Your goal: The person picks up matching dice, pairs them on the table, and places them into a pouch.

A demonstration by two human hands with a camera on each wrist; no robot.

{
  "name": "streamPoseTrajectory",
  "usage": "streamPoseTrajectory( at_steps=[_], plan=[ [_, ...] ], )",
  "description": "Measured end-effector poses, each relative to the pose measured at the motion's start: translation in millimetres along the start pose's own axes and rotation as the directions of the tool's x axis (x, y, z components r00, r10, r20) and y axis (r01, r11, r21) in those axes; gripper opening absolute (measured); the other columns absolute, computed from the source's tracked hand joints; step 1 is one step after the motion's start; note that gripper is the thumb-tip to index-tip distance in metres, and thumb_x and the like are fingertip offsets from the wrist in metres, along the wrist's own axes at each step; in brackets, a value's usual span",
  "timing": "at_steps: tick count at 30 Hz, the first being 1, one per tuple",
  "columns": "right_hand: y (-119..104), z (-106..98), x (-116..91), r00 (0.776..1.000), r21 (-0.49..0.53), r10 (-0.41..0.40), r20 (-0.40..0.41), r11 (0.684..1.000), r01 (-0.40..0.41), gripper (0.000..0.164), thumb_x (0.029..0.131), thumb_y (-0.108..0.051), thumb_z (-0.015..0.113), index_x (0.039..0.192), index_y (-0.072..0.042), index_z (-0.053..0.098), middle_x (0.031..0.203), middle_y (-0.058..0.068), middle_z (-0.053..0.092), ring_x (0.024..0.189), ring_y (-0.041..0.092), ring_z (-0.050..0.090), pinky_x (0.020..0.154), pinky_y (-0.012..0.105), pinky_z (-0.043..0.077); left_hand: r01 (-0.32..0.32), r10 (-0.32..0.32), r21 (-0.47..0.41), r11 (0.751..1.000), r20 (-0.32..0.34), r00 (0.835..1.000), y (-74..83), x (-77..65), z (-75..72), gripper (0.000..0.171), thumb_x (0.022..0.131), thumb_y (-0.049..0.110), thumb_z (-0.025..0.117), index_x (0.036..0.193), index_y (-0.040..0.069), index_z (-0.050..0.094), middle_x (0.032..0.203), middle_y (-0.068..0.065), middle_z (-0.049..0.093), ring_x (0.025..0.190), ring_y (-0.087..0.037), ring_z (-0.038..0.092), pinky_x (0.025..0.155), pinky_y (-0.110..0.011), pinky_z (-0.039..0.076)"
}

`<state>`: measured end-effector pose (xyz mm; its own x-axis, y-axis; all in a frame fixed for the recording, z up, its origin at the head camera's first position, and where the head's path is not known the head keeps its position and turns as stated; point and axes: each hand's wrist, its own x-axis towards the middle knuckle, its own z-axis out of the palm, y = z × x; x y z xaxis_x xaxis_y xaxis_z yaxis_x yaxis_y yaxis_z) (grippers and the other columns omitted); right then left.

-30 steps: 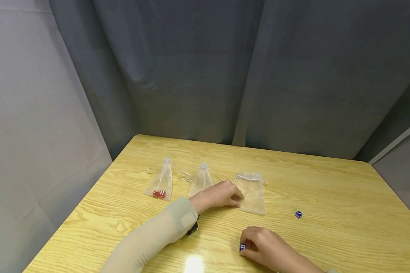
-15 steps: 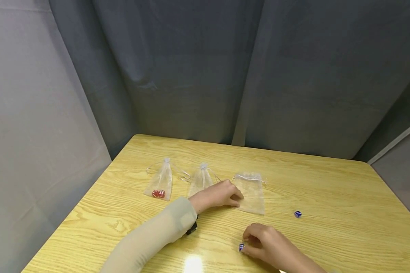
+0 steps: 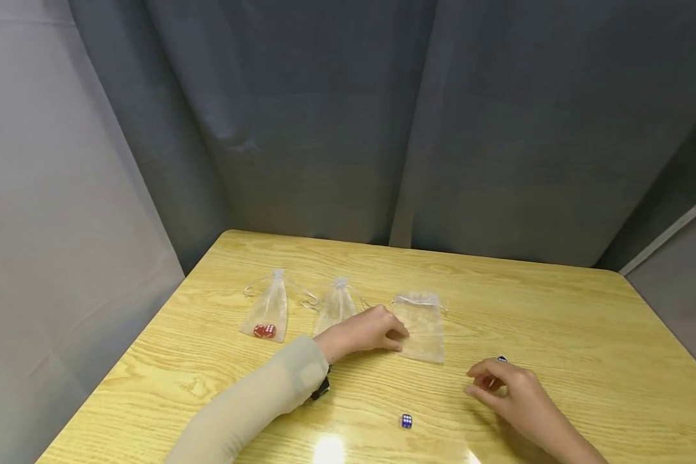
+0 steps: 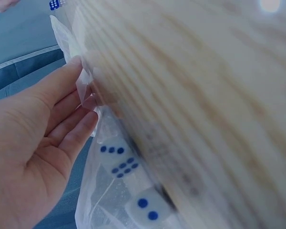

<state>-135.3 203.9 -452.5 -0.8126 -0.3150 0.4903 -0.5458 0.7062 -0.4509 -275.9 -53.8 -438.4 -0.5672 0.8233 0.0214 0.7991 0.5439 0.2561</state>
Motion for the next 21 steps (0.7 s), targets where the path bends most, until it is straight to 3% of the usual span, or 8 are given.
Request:
streamPoseTrajectory(
  at_steps=[5, 12, 16, 21],
  plan=[
    [20.2, -16.6, -4.8, 0.997, -0.056, 0.049, -0.051, 0.997, -0.051, 0.024, 0.070, -0.001, 0.083, 0.088, -0.010, 0.070, 0.074, -0.011, 0.065, 0.065, -0.012, 0.054, 0.052, 0.017, 0.051, -0.016, 0.016, -0.008, 1.000, -0.010, 1.000, -1.9, -2.0, -1.6, 0.033, 0.089, 0.028, 0.071, 0.119, 0.014, 0.072, 0.114, 0.000, 0.074, 0.100, -0.005, 0.070, 0.089, -0.010, 0.052],
    [46.4, -23.4, 3.1, 0.997, -0.143, 0.044, -0.066, 0.988, -0.053, 0.025, 0.069, -0.001, 0.083, 0.087, -0.010, 0.069, 0.070, -0.012, 0.063, 0.063, -0.012, 0.051, 0.051, 0.015, 0.049, -0.009, 0.009, -0.013, 1.000, -0.013, 1.000, -2.6, -3.2, -2.8, 0.033, 0.090, 0.027, 0.070, 0.119, 0.013, 0.072, 0.115, 0.000, 0.074, 0.100, -0.005, 0.070, 0.089, -0.010, 0.052],
    [60.3, -25.0, 6.9, 0.995, -0.198, 0.100, -0.026, 0.975, -0.104, 0.022, 0.071, -0.006, 0.084, 0.087, -0.008, 0.069, 0.071, -0.011, 0.061, 0.061, -0.010, 0.049, 0.052, 0.016, 0.048, -0.018, 0.017, -0.010, 1.000, -0.009, 1.000, -2.1, -1.9, -0.8, 0.033, 0.090, 0.026, 0.071, 0.119, 0.013, 0.071, 0.115, 0.000, 0.074, 0.101, -0.006, 0.070, 0.089, -0.010, 0.052],
    [68.7, -27.8, 8.2, 0.977, -0.197, 0.196, 0.078, 0.964, -0.178, 0.021, 0.075, -0.011, 0.083, 0.089, -0.005, 0.068, 0.072, -0.008, 0.062, 0.061, -0.007, 0.049, 0.053, 0.017, 0.048, -0.030, 0.030, -0.005, 1.000, -0.008, 1.000, -0.5, -0.1, 0.3, 0.033, 0.090, 0.026, 0.071, 0.119, 0.013, 0.071, 0.114, 0.001, 0.074, 0.100, -0.004, 0.070, 0.088, -0.008, 0.051]
  ],
)
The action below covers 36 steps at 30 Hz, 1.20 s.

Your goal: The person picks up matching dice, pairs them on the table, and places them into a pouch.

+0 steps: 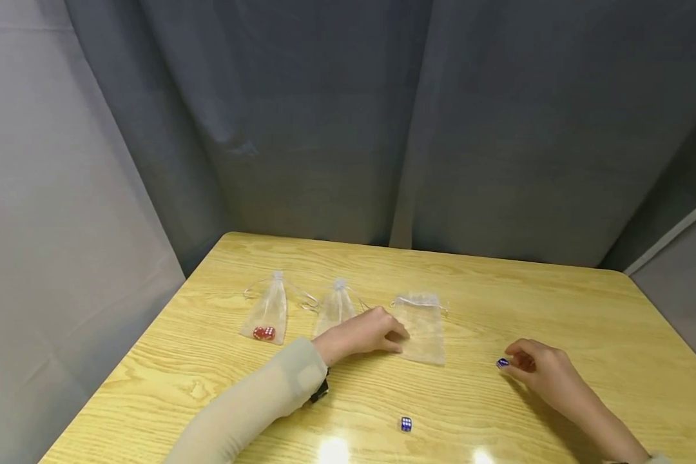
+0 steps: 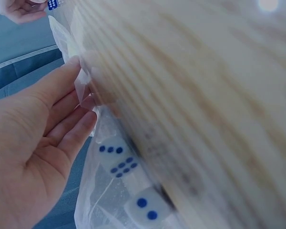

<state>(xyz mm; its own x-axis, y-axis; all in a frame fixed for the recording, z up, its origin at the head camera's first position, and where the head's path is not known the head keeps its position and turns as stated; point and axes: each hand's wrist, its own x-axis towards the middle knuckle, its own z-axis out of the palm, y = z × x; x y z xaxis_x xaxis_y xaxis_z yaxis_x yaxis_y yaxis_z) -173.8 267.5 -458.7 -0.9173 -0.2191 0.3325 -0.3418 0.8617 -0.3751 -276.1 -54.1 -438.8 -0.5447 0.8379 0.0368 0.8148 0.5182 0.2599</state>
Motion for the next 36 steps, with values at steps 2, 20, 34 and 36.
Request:
streamPoseTrajectory(
  at_steps=[2, 20, 34, 36],
  plan=[
    [0.5, -1.4, 0.0, 0.998, 0.010, 0.026, 0.049, 1.000, -0.026, 0.021, 0.076, -0.012, 0.082, 0.091, -0.005, 0.068, 0.073, -0.007, 0.062, 0.062, -0.007, 0.049, 0.054, 0.017, 0.048, -0.005, 0.005, 0.002, 1.000, 0.000, 1.000, 1.8, 0.3, -0.8, 0.033, 0.090, 0.026, 0.071, 0.119, 0.013, 0.071, 0.114, 0.001, 0.074, 0.099, -0.004, 0.070, 0.087, -0.008, 0.051],
    [-13.4, -1.9, -11.0, 1.000, -0.008, 0.025, -0.017, 1.000, -0.025, 0.015, 0.077, -0.011, 0.081, 0.085, -0.013, 0.069, 0.070, -0.010, 0.058, 0.061, -0.009, 0.043, 0.052, 0.017, 0.044, -0.012, 0.012, 0.019, 1.000, 0.004, 1.000, 7.5, 1.5, -2.4, 0.032, 0.090, 0.027, 0.070, 0.119, 0.013, 0.072, 0.114, 0.001, 0.074, 0.100, -0.005, 0.070, 0.088, -0.009, 0.051],
    [-34.4, -0.9, -25.7, 0.981, 0.020, -0.070, -0.181, 0.997, 0.075, 0.024, 0.069, -0.006, 0.085, 0.086, -0.013, 0.070, 0.071, -0.015, 0.060, 0.063, -0.012, 0.047, 0.051, 0.015, 0.047, 0.008, -0.008, -0.005, 1.000, 0.006, 1.000, 4.1, -1.1, -3.0, 0.032, 0.090, 0.027, 0.070, 0.119, 0.013, 0.072, 0.113, 0.000, 0.074, 0.099, -0.005, 0.070, 0.088, -0.010, 0.052],
    [-37.6, 1.2, -27.1, 0.981, 0.037, -0.084, -0.175, 0.995, 0.092, 0.024, 0.069, -0.005, 0.084, 0.086, -0.013, 0.070, 0.072, -0.015, 0.060, 0.063, -0.013, 0.048, 0.051, 0.015, 0.047, 0.013, -0.013, -0.006, 1.000, 0.008, 1.000, 3.7, -1.0, -1.9, 0.032, 0.090, 0.027, 0.070, 0.119, 0.014, 0.072, 0.113, 0.001, 0.074, 0.099, -0.004, 0.070, 0.087, -0.009, 0.052]
  ],
)
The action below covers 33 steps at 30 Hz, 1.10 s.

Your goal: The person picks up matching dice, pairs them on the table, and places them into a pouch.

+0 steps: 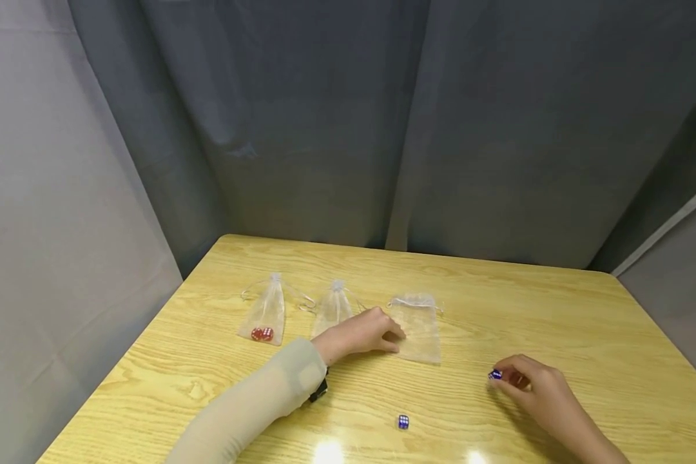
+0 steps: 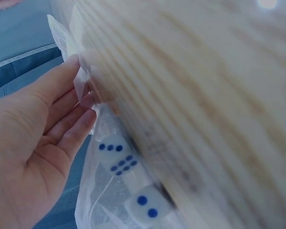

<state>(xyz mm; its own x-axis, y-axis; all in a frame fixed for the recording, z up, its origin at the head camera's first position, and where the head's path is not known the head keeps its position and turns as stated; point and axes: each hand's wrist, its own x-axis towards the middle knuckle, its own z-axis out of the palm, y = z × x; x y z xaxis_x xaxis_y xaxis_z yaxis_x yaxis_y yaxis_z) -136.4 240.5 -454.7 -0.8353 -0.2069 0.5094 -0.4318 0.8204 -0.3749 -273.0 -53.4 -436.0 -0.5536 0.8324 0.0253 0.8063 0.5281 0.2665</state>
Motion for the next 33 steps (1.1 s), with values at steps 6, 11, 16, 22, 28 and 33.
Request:
streamPoseTrajectory(
  at_steps=[6, 11, 16, 22, 28, 33],
  plan=[
    [-20.9, 8.6, 0.7, 0.994, 0.107, -0.106, 0.026, 0.989, 0.102, 0.025, 0.069, 0.000, 0.083, 0.087, -0.013, 0.070, 0.075, -0.014, 0.064, 0.067, -0.012, 0.051, 0.052, 0.015, 0.049, 0.005, -0.005, -0.025, 1.000, 0.001, 1.000, -0.4, -1.0, -0.6, 0.031, 0.090, 0.026, 0.070, 0.119, 0.013, 0.072, 0.112, 0.000, 0.075, 0.096, -0.004, 0.071, 0.084, -0.007, 0.051],
    [-42.3, 15.7, 3.0, 0.978, 0.191, -0.167, 0.124, 0.971, 0.141, 0.020, 0.075, -0.006, 0.081, 0.090, -0.015, 0.069, 0.080, -0.012, 0.067, 0.070, -0.011, 0.052, 0.055, 0.015, 0.051, -0.005, 0.005, -0.030, 1.000, 0.000, 1.000, -1.7, -0.3, 0.3, 0.031, 0.091, 0.025, 0.070, 0.119, 0.012, 0.072, 0.113, 0.000, 0.075, 0.097, -0.004, 0.071, 0.085, -0.007, 0.051],
    [-57.4, 19.7, 5.8, 0.953, 0.237, -0.198, 0.231, 0.961, 0.143, 0.014, 0.082, -0.015, 0.077, 0.094, -0.016, 0.069, 0.084, -0.010, 0.068, 0.072, -0.012, 0.052, 0.056, 0.015, 0.050, -0.015, 0.015, -0.003, 1.000, -0.006, 1.000, -2.9, 0.9, 1.8, 0.031, 0.091, 0.026, 0.070, 0.119, 0.013, 0.072, 0.112, 0.001, 0.075, 0.097, -0.004, 0.070, 0.086, -0.007, 0.051],
    [-67.8, 24.0, 8.7, 0.927, 0.253, -0.214, 0.308, 0.958, 0.137, 0.013, 0.086, -0.021, 0.075, 0.096, -0.015, 0.070, 0.085, -0.010, 0.069, 0.075, -0.011, 0.052, 0.058, 0.016, 0.051, -0.020, 0.020, 0.025, 0.999, -0.009, 1.000, -2.4, 1.7, 1.8, 0.031, 0.091, 0.027, 0.070, 0.118, 0.014, 0.072, 0.112, 0.002, 0.075, 0.098, -0.003, 0.070, 0.087, -0.008, 0.051],
    [-71.6, 24.7, 10.9, 0.901, 0.249, -0.192, 0.390, 0.964, 0.098, 0.013, 0.087, -0.026, 0.074, 0.096, -0.017, 0.070, 0.086, -0.015, 0.066, 0.075, -0.011, 0.050, 0.060, 0.016, 0.050, -0.025, 0.025, 0.039, 0.999, -0.009, 1.000, -3.3, 1.8, 2.6, 0.030, 0.091, 0.028, 0.070, 0.118, 0.014, 0.073, 0.112, 0.003, 0.075, 0.098, -0.003, 0.070, 0.086, -0.007, 0.050],
    [-74.0, 24.3, 16.0, 0.823, 0.227, -0.120, 0.555, 0.974, -0.011, 0.015, 0.089, -0.034, 0.071, 0.098, -0.022, 0.070, 0.091, -0.018, 0.064, 0.078, -0.009, 0.051, 0.067, 0.016, 0.052, -0.022, 0.022, 0.039, 0.999, -0.006, 1.000, -4.2, 1.5, 2.4, 0.030, 0.091, 0.028, 0.070, 0.118, 0.015, 0.072, 0.113, 0.003, 0.074, 0.099, -0.003, 0.070, 0.088, -0.008, 0.050]
  ],
)
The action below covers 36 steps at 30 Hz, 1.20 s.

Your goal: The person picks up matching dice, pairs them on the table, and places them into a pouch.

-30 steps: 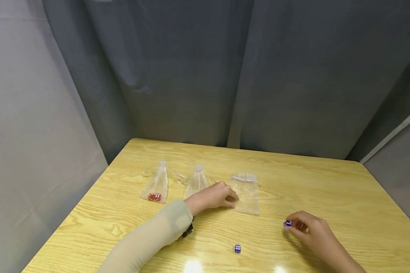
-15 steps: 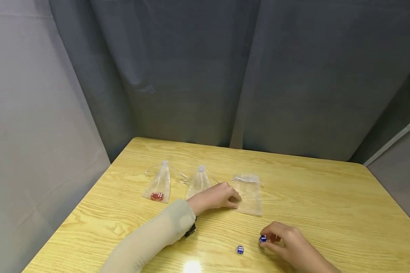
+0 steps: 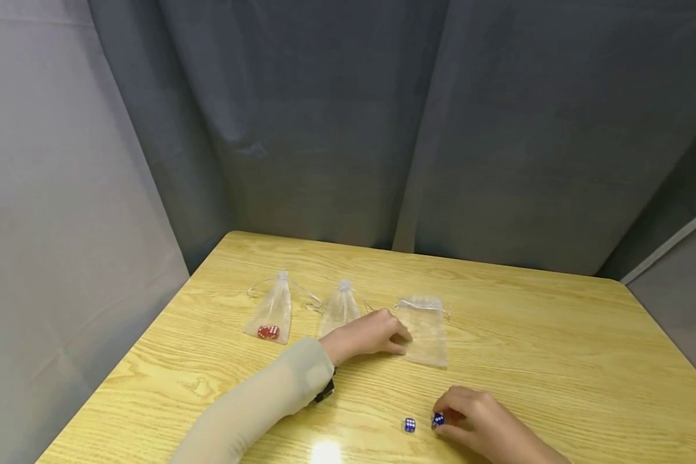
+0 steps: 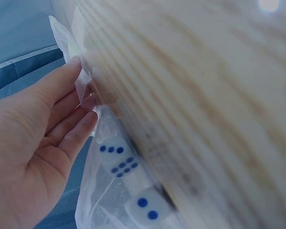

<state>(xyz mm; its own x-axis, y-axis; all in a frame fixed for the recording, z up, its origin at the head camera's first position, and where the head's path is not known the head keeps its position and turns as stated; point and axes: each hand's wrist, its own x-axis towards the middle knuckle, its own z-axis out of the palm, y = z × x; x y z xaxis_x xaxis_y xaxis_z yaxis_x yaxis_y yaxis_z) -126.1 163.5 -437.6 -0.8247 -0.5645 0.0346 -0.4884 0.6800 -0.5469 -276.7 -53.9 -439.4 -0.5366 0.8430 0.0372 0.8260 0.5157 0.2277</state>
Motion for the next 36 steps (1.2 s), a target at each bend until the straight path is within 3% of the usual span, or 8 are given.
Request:
streamPoseTrajectory(
  at_steps=[6, 23, 32, 36],
  plan=[
    [1.3, 0.4, 1.0, 0.998, -0.007, -0.014, 0.058, 1.000, 0.014, 0.013, 0.090, -0.034, 0.069, 0.098, -0.024, 0.070, 0.095, -0.017, 0.065, 0.081, -0.009, 0.052, 0.068, 0.017, 0.053, 0.012, -0.012, 0.004, 1.000, 0.007, 1.000, 0.6, -0.1, 0.0, 0.030, 0.091, 0.028, 0.069, 0.118, 0.016, 0.072, 0.113, 0.003, 0.074, 0.100, -0.003, 0.069, 0.088, -0.008, 0.050],
    [1.6, 4.4, 3.7, 0.995, -0.078, -0.060, 0.085, 0.995, 0.067, 0.012, 0.091, -0.032, 0.069, 0.097, -0.022, 0.070, 0.095, -0.015, 0.064, 0.080, -0.010, 0.050, 0.064, 0.017, 0.051, -0.028, 0.028, 0.037, 0.999, -0.010, 1.000, 0.9, 0.3, -1.0, 0.018, 0.092, 0.024, 0.069, 0.107, 0.018, 0.077, 0.103, 0.005, 0.077, 0.092, -0.001, 0.070, 0.081, -0.005, 0.050],
    [3.0, 1.2, 1.8, 0.998, 0.009, -0.005, 0.065, 1.000, 0.005, 0.019, 0.089, -0.042, 0.069, 0.099, -0.025, 0.069, 0.096, -0.017, 0.064, 0.082, -0.009, 0.054, 0.067, 0.018, 0.053, -0.019, 0.021, 0.106, 0.994, -0.019, 1.000, 4.0, 0.4, -2.3, 0.013, 0.091, 0.025, 0.070, 0.100, 0.020, 0.079, 0.099, 0.008, 0.077, 0.090, 0.000, 0.070, 0.082, -0.005, 0.050],
    [7.5, 0.8, 0.0, 1.000, 0.057, -0.016, 0.000, 0.998, 0.016, 0.018, 0.089, -0.033, 0.071, 0.098, -0.019, 0.070, 0.091, -0.013, 0.066, 0.078, -0.009, 0.054, 0.064, 0.018, 0.052, -0.020, 0.022, 0.106, 0.994, -0.020, 1.000, 4.8, -0.1, -3.4, 0.013, 0.091, 0.024, 0.070, 0.099, 0.020, 0.079, 0.098, 0.008, 0.077, 0.090, 0.000, 0.070, 0.081, -0.005, 0.050]
  ],
)
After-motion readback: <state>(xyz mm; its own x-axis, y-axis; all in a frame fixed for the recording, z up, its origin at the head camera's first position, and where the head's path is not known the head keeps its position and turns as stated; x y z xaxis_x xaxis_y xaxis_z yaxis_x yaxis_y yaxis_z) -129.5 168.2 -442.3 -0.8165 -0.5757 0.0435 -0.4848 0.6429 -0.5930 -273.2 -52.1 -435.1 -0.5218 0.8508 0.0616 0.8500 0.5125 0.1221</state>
